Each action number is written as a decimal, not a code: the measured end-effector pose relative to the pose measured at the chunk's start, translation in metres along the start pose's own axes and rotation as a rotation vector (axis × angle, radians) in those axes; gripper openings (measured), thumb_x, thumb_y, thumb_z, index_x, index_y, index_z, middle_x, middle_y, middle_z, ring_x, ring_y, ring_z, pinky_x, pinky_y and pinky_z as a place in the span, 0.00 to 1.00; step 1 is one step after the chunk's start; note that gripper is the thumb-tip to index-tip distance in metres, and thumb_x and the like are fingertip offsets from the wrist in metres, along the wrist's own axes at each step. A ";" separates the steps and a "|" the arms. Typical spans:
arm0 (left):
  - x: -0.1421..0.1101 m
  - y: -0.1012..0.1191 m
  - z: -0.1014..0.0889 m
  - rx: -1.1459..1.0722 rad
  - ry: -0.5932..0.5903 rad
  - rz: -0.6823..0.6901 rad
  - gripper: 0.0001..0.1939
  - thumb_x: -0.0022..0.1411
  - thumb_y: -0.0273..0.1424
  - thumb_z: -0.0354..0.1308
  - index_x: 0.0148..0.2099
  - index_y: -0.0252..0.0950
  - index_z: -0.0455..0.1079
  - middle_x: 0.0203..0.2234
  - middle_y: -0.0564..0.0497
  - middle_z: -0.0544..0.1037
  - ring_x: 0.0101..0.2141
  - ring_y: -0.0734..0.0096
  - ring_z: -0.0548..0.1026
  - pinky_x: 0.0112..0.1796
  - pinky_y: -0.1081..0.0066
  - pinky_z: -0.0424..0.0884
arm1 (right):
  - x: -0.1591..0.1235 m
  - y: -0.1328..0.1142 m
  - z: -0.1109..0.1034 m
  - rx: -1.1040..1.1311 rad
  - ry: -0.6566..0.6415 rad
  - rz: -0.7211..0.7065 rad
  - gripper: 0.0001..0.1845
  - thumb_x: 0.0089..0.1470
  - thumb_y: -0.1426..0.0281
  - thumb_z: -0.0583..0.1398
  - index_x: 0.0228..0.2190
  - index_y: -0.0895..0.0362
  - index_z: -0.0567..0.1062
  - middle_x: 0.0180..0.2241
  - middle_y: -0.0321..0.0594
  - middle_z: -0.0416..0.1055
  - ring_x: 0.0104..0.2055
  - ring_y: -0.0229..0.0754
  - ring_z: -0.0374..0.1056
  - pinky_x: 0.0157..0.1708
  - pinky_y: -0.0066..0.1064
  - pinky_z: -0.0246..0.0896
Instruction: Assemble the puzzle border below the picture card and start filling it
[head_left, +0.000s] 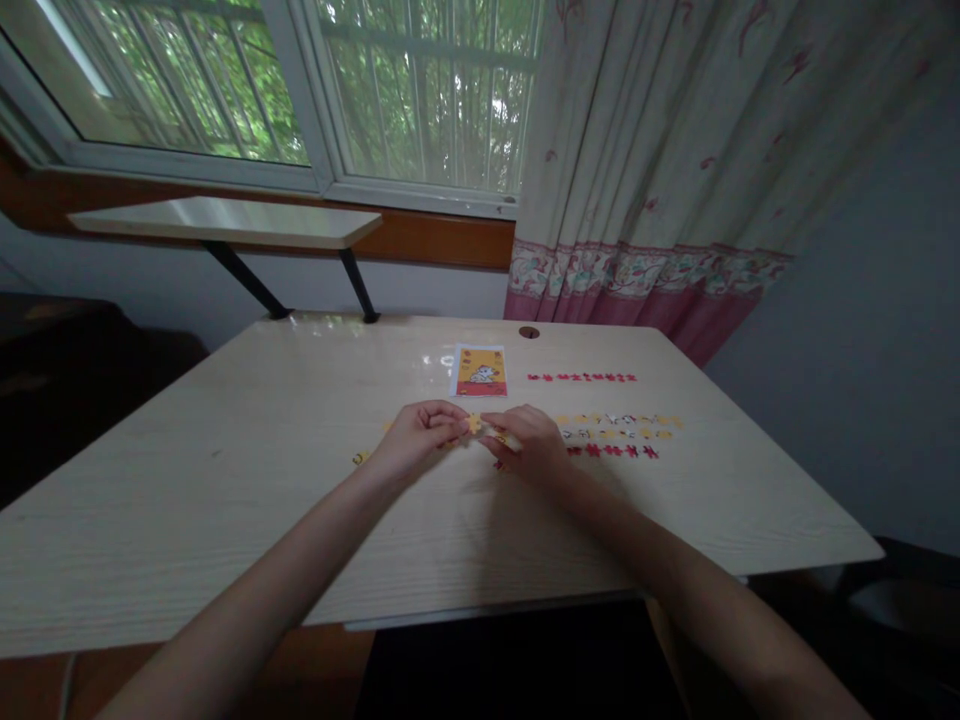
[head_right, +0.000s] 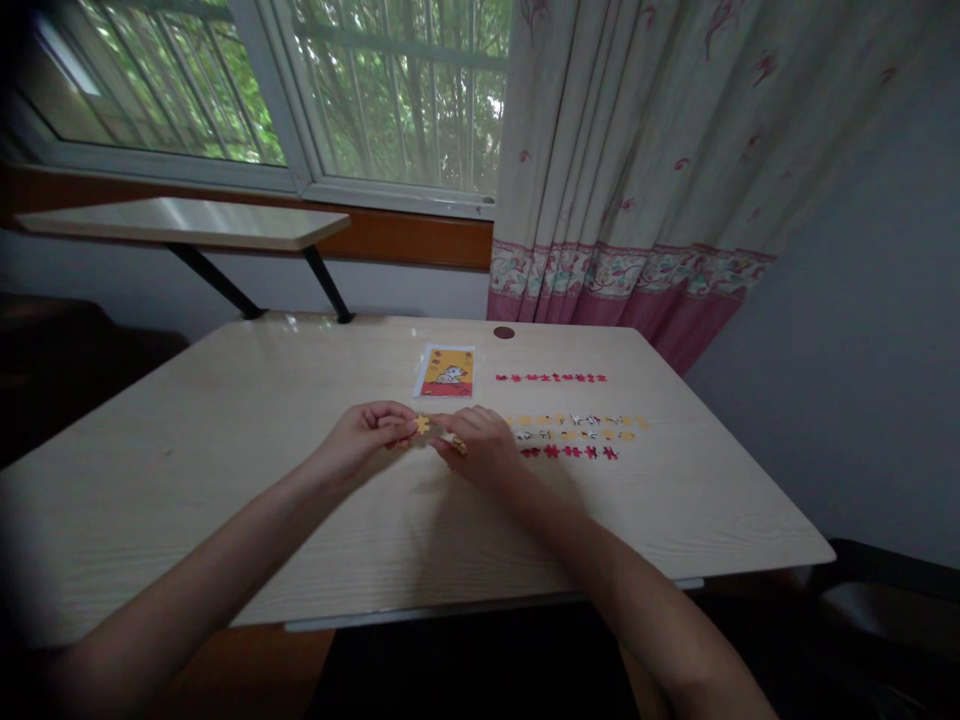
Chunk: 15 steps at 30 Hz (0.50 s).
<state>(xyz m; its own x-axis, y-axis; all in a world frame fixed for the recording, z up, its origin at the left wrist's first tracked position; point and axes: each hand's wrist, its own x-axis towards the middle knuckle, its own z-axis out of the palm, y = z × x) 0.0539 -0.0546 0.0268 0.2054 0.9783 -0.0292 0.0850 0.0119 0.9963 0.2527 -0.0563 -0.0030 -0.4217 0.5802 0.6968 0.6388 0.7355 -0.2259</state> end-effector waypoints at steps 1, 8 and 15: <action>-0.001 -0.003 0.002 -0.018 0.015 -0.004 0.15 0.43 0.37 0.68 0.31 0.31 0.74 0.19 0.49 0.77 0.21 0.73 0.72 0.23 0.74 0.66 | 0.000 0.000 0.000 -0.005 -0.008 0.002 0.16 0.58 0.59 0.57 0.41 0.55 0.77 0.32 0.41 0.76 0.34 0.41 0.69 0.37 0.32 0.61; -0.004 -0.004 0.005 -0.034 0.019 0.003 0.11 0.44 0.33 0.68 0.29 0.33 0.74 0.19 0.49 0.77 0.22 0.72 0.73 0.25 0.73 0.68 | 0.000 0.002 0.003 -0.060 0.006 -0.022 0.13 0.58 0.60 0.57 0.37 0.53 0.79 0.30 0.40 0.76 0.33 0.40 0.68 0.35 0.31 0.60; -0.005 -0.006 0.005 0.015 -0.013 0.066 0.13 0.46 0.36 0.68 0.32 0.33 0.75 0.22 0.49 0.78 0.25 0.70 0.74 0.28 0.71 0.70 | -0.001 0.002 0.001 -0.070 0.028 -0.011 0.12 0.58 0.61 0.58 0.37 0.53 0.79 0.30 0.40 0.75 0.33 0.39 0.68 0.35 0.31 0.60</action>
<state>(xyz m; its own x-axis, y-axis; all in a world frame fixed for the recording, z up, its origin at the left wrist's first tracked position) 0.0571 -0.0603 0.0205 0.2238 0.9740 0.0351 0.0854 -0.0554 0.9948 0.2533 -0.0550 -0.0050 -0.4111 0.5613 0.7183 0.6780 0.7150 -0.1708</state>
